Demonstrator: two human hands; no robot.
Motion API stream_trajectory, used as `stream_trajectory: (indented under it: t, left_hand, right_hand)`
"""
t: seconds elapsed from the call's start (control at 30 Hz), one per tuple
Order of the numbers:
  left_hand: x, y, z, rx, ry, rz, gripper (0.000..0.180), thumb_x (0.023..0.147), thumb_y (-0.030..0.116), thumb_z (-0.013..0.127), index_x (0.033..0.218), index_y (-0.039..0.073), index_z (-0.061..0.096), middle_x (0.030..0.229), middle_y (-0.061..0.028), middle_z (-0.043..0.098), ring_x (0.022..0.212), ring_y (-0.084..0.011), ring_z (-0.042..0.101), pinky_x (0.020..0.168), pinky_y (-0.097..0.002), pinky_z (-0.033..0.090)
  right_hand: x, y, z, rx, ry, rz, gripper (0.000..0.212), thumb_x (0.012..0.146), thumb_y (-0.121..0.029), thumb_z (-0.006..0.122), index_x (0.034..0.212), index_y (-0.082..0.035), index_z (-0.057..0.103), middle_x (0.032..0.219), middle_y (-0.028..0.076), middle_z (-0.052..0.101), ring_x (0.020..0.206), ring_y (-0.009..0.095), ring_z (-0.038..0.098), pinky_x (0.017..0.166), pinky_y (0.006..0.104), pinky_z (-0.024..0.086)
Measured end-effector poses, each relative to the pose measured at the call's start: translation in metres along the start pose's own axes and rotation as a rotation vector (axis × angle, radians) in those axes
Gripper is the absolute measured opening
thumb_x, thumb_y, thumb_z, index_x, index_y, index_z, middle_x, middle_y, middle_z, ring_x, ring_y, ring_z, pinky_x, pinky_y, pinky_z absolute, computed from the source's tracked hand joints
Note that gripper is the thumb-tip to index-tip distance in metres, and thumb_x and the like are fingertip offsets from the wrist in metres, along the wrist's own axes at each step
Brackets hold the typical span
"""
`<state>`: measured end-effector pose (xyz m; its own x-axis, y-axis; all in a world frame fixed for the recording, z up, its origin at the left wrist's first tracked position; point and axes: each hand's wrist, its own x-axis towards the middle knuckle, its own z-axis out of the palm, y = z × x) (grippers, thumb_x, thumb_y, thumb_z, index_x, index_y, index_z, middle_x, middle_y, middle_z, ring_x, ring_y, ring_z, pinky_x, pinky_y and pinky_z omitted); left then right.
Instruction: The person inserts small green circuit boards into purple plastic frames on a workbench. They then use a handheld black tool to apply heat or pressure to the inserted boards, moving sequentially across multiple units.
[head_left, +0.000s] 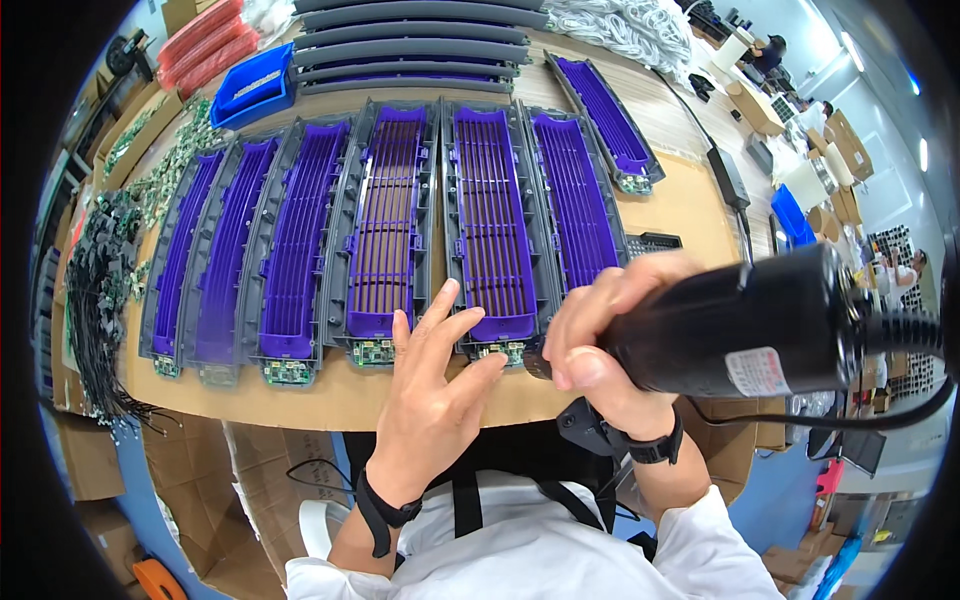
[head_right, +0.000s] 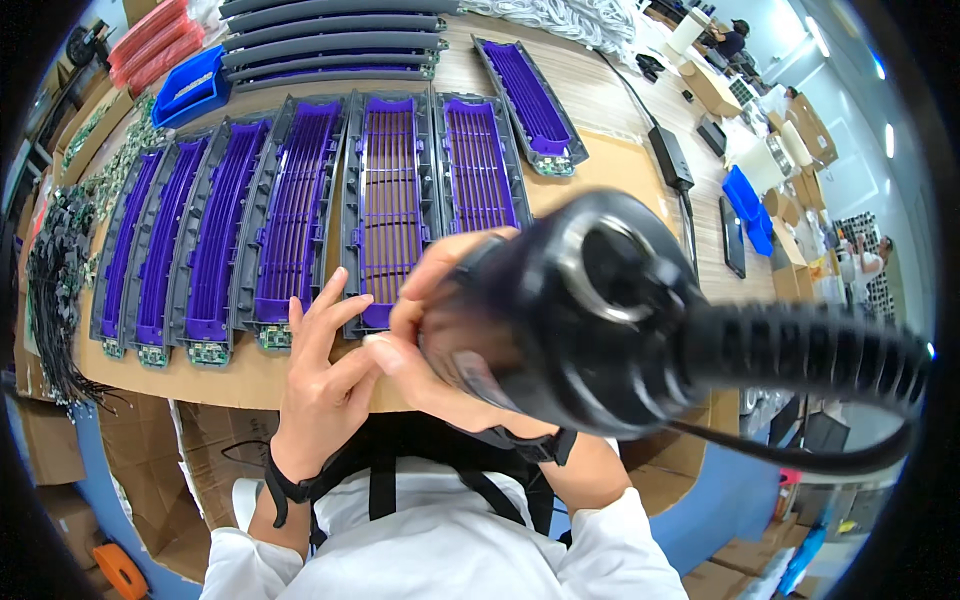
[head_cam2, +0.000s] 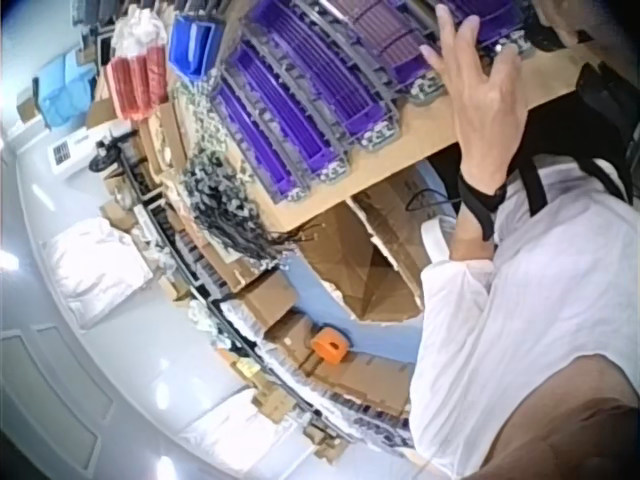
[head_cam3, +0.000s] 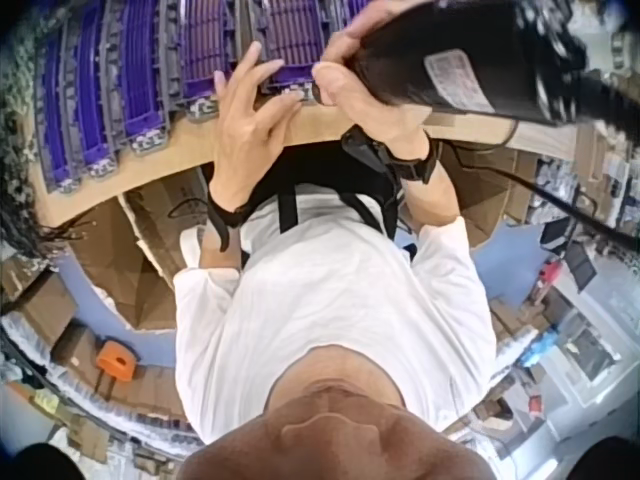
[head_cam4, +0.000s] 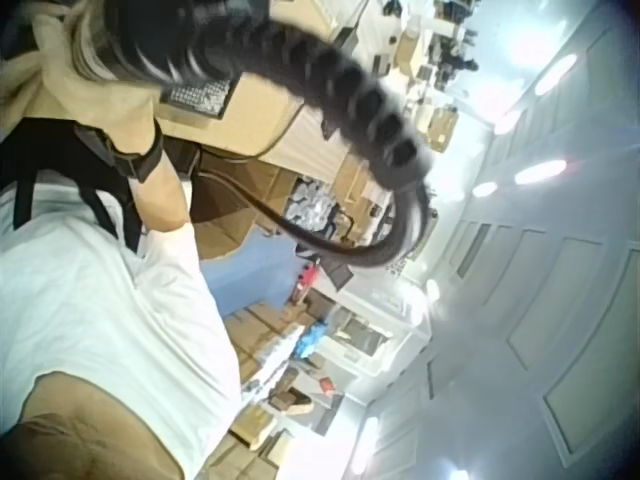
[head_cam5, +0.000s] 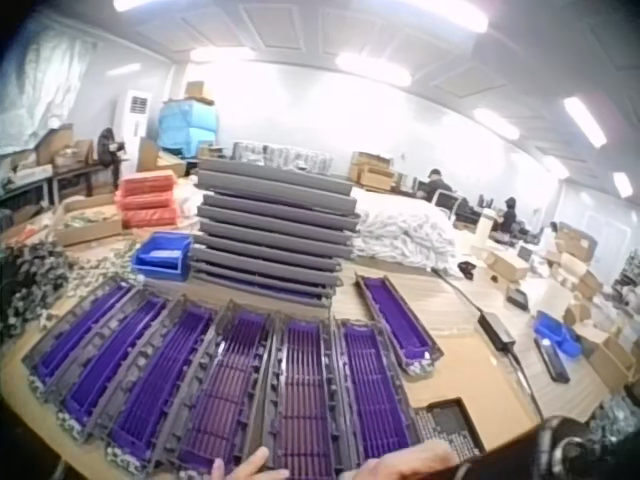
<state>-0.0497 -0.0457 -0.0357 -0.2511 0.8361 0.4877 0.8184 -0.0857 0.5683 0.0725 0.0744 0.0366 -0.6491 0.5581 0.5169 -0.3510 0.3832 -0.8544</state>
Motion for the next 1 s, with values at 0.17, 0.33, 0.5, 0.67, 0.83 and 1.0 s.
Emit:
stream_trajectory:
  t: [0.17, 0.33, 0.5, 0.67, 0.83, 1.0]
  left_hand:
    - [0.0, 0.001, 0.003, 0.014, 0.023, -0.007, 0.015, 0.076, 0.001, 0.072, 0.087, 0.01, 0.071, 0.123, -0.011, 0.057, 0.133, -0.0355, 0.045, 0.108, -0.0645, 0.025]
    - [-0.002, 0.0, 0.004, 0.031, 0.045, 0.018, 0.014, 0.075, 0.003, 0.074, 0.087, 0.012, 0.072, 0.124, -0.0101, 0.057, 0.133, -0.0357, 0.045, 0.108, -0.0643, 0.024]
    - [0.001, 0.0, 0.006, 0.041, 0.052, 0.008, 0.013, 0.075, 0.004, 0.076, 0.084, 0.013, 0.074, 0.121, -0.0094, 0.058, 0.133, -0.0354, 0.045, 0.108, -0.0634, 0.023]
    - [0.001, 0.002, 0.006, -0.012, 0.081, -0.036, 0.012, 0.074, 0.004, 0.077, 0.082, 0.012, 0.074, 0.117, -0.0092, 0.06, 0.132, -0.035, 0.046, 0.108, -0.0632, 0.024]
    - [0.002, 0.002, 0.004, -0.043, 0.063, -0.05, 0.012, 0.074, 0.006, 0.077, 0.084, 0.012, 0.074, 0.117, -0.0082, 0.06, 0.133, -0.0327, 0.045, 0.109, -0.0634, 0.022]
    - [0.002, 0.002, 0.0, -0.035, 0.047, -0.043, 0.017, 0.07, 0.005, 0.079, 0.083, 0.014, 0.076, 0.116, -0.0085, 0.063, 0.131, -0.0351, 0.048, 0.109, -0.0588, 0.025]
  right_hand:
    - [0.006, 0.013, -0.007, 0.077, -0.107, -0.061, 0.043, 0.076, 0.0, 0.072, 0.101, -0.006, 0.037, 0.063, 0.007, 0.053, 0.053, 0.017, 0.055, 0.052, 0.0302, 0.049]
    - [0.0, 0.016, -0.01, 0.274, -0.126, -0.058, 0.043, 0.076, 0.001, 0.073, 0.105, -0.002, 0.042, 0.068, 0.008, 0.055, 0.057, 0.016, 0.058, 0.055, 0.0285, 0.049]
    - [-0.003, 0.021, -0.012, 0.231, -0.069, -0.116, 0.043, 0.077, 0.003, 0.071, 0.11, 0.0, 0.043, 0.077, 0.009, 0.058, 0.06, 0.014, 0.059, 0.056, 0.0268, 0.048]
    - [-0.012, 0.023, -0.015, 0.22, 0.046, -0.196, 0.044, 0.078, 0.005, 0.069, 0.115, 0.003, 0.045, 0.086, 0.01, 0.06, 0.063, 0.013, 0.059, 0.057, 0.0251, 0.047]
    - [-0.016, 0.008, -0.011, 0.234, 0.182, -0.125, 0.05, 0.082, -0.011, 0.071, 0.122, -0.004, 0.041, 0.071, 0.007, 0.054, 0.055, 0.015, 0.055, 0.055, 0.0295, 0.047]
    - [-0.015, 0.006, -0.009, 0.192, 0.189, -0.126, 0.053, 0.085, -0.018, 0.071, 0.124, -0.008, 0.038, 0.062, 0.004, 0.05, 0.05, 0.017, 0.053, 0.053, 0.0324, 0.047]
